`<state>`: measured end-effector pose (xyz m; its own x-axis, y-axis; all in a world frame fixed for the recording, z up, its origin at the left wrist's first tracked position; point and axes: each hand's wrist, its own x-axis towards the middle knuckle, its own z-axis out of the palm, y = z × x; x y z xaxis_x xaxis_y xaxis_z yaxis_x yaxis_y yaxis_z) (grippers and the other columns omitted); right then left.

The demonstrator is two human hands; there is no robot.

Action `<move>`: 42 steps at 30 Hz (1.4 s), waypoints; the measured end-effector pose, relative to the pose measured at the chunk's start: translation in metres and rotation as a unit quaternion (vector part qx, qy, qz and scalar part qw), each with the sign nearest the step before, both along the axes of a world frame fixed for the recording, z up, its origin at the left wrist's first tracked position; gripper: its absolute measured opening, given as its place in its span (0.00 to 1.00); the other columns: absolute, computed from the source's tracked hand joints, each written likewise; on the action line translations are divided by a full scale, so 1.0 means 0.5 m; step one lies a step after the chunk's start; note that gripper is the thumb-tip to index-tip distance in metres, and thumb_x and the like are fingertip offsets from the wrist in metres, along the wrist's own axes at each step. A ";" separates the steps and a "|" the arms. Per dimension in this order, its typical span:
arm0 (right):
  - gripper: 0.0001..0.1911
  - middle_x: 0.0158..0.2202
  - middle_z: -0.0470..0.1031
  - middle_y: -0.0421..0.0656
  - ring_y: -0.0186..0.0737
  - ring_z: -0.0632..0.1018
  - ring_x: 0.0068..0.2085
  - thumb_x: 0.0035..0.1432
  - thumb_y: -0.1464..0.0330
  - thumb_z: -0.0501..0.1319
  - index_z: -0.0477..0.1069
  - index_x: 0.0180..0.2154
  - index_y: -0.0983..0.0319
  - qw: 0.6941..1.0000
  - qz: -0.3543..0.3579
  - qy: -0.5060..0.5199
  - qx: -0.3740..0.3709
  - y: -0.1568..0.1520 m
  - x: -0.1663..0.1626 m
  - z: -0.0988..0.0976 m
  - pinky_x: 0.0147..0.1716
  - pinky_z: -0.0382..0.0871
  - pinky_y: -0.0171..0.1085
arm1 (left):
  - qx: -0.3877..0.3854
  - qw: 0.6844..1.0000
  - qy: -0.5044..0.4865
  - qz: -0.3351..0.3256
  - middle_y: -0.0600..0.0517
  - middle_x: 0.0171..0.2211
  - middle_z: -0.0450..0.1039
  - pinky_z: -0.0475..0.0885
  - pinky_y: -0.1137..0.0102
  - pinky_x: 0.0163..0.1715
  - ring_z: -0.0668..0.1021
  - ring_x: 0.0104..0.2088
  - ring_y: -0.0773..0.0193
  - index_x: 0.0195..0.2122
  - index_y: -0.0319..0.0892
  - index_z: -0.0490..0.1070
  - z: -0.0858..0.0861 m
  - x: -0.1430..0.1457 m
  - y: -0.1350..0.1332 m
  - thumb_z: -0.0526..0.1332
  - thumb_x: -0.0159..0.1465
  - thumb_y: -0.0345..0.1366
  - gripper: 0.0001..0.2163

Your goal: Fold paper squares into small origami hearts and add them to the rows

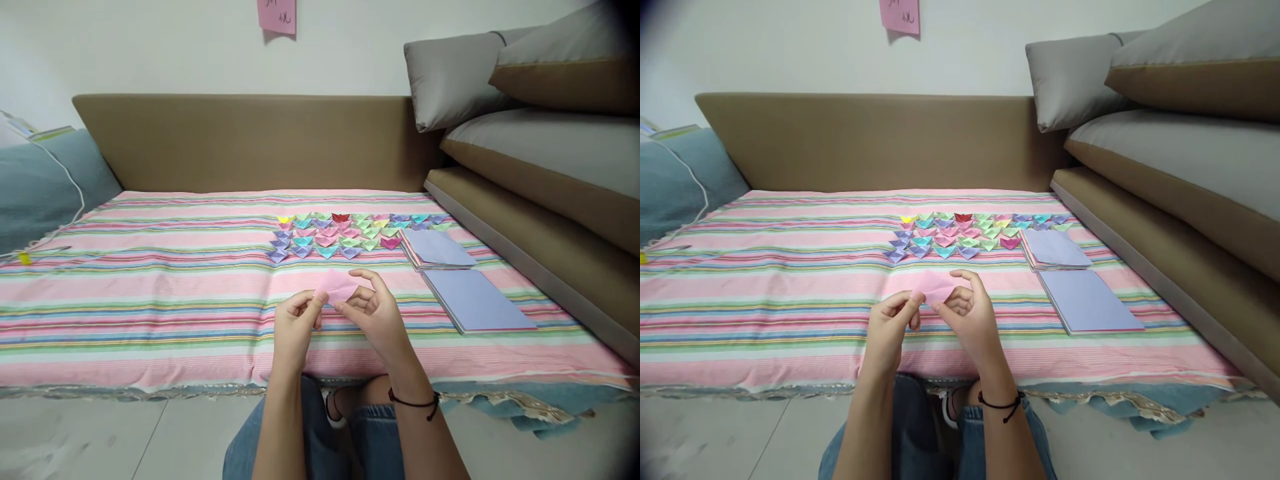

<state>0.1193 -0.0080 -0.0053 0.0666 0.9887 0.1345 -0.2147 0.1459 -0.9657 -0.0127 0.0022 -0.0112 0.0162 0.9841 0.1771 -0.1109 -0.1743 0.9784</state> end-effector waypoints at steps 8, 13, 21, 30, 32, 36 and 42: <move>0.08 0.35 0.72 0.44 0.38 0.74 0.34 0.49 0.70 0.64 0.72 0.35 0.61 0.995 -0.032 -0.084 0.053 0.005 0.008 -0.011 0.28 0.69 0.33 | 0.004 0.997 -0.063 -0.032 0.52 0.23 0.74 0.71 0.74 0.23 0.75 0.23 0.68 0.31 0.38 0.74 0.010 0.005 -0.004 0.64 0.56 0.36 0.07; 0.22 0.38 0.68 0.41 0.35 0.73 0.36 0.48 0.73 0.65 0.70 0.46 0.55 0.990 -0.051 -0.076 0.106 0.000 0.015 -0.005 0.33 0.71 0.33 | 0.068 0.997 -0.028 0.020 0.52 0.26 0.77 0.73 0.74 0.30 0.78 0.27 0.68 0.34 0.41 0.75 0.008 -0.011 -0.002 0.63 0.56 0.32 0.05; 0.18 0.37 0.75 0.43 0.40 0.76 0.40 0.50 0.80 0.59 0.77 0.39 0.56 0.965 -0.013 -0.163 0.206 -0.007 0.022 0.000 0.38 0.71 0.38 | 0.143 0.987 0.068 0.002 0.51 0.31 0.77 0.69 0.77 0.22 0.75 0.24 0.70 0.36 0.42 0.76 0.008 -0.022 -0.009 0.62 0.55 0.28 0.08; 0.19 0.35 0.77 0.43 0.40 0.77 0.37 0.49 0.80 0.59 0.77 0.39 0.55 0.946 -0.035 -0.213 0.241 -0.015 0.019 0.018 0.36 0.72 0.38 | 0.240 0.960 0.146 0.002 0.50 0.30 0.76 0.69 0.72 0.29 0.76 0.31 0.64 0.32 0.45 0.78 0.018 -0.029 -0.008 0.62 0.56 0.27 0.08; 0.16 0.36 0.78 0.43 0.42 0.77 0.38 0.50 0.78 0.62 0.77 0.39 0.56 0.951 -0.036 -0.203 0.231 -0.017 0.018 0.018 0.36 0.73 0.39 | 0.243 0.961 0.130 0.031 0.50 0.28 0.75 0.68 0.72 0.28 0.75 0.29 0.64 0.30 0.45 0.79 0.017 -0.029 -0.008 0.62 0.56 0.28 0.07; 0.09 0.32 0.79 0.42 0.42 0.78 0.36 0.47 0.74 0.68 0.79 0.32 0.56 0.956 -0.051 -0.176 0.231 -0.019 0.018 0.018 0.35 0.73 0.39 | 0.231 0.966 0.099 0.051 0.52 0.27 0.75 0.66 0.73 0.26 0.74 0.28 0.65 0.29 0.46 0.78 0.013 -0.030 -0.008 0.63 0.55 0.28 0.06; 0.08 0.28 0.79 0.41 0.41 0.78 0.33 0.51 0.75 0.65 0.78 0.29 0.55 0.952 -0.064 -0.176 0.244 -0.018 0.021 0.021 0.34 0.72 0.39 | 0.179 0.981 0.066 -0.017 0.50 0.29 0.74 0.69 0.72 0.28 0.75 0.32 0.63 0.30 0.43 0.77 0.018 -0.023 -0.012 0.67 0.52 0.30 0.04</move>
<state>0.1298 -0.0171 0.0054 0.0488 0.7894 0.6120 0.1587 0.5988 -0.7850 -0.0244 -0.0040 -0.0023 0.0934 0.8574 0.5061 0.0006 -0.5083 0.8612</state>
